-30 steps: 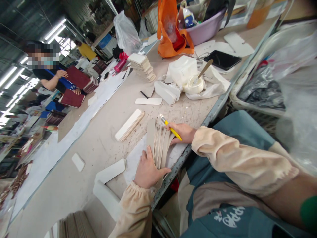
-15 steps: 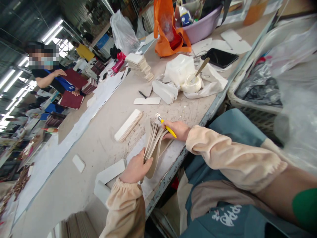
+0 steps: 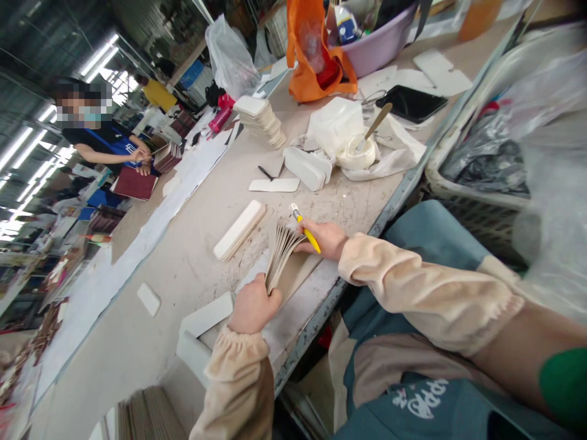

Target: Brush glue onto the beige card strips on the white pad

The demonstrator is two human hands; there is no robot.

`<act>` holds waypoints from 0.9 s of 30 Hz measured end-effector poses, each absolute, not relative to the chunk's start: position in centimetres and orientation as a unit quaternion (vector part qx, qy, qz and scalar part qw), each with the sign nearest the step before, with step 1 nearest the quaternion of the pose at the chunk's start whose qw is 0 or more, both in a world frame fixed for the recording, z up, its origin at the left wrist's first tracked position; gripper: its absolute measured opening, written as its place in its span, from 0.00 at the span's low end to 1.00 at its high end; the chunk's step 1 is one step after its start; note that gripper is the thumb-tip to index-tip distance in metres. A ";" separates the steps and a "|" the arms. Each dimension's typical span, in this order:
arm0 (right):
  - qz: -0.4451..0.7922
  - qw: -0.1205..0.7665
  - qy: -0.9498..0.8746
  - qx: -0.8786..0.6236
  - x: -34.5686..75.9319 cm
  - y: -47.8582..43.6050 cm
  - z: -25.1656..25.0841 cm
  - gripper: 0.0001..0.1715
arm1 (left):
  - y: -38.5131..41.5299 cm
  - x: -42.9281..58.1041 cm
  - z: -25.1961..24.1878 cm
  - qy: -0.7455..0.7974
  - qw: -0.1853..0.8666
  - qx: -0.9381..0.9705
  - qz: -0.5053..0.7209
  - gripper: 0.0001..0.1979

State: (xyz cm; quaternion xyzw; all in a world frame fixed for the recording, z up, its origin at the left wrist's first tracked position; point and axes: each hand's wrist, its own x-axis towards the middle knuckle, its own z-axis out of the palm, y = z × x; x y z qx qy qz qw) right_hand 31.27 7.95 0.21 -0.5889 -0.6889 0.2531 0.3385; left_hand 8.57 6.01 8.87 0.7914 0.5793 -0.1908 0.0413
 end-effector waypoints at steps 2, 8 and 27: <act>0.235 0.370 -0.684 -0.584 31.2 8.0 0.1 0.21 | 7.7 7.7 9.7 0.567 0.085 0.796 -0.194 0.09; 0.192 0.432 -0.657 -0.587 31.7 7.8 0.0 0.17 | 11.6 5.9 10.4 0.569 0.162 0.780 -0.204 0.07; 0.151 0.451 -0.645 -0.598 32.8 7.5 -0.6 0.12 | 11.9 5.4 8.3 0.593 0.121 0.784 -0.136 0.23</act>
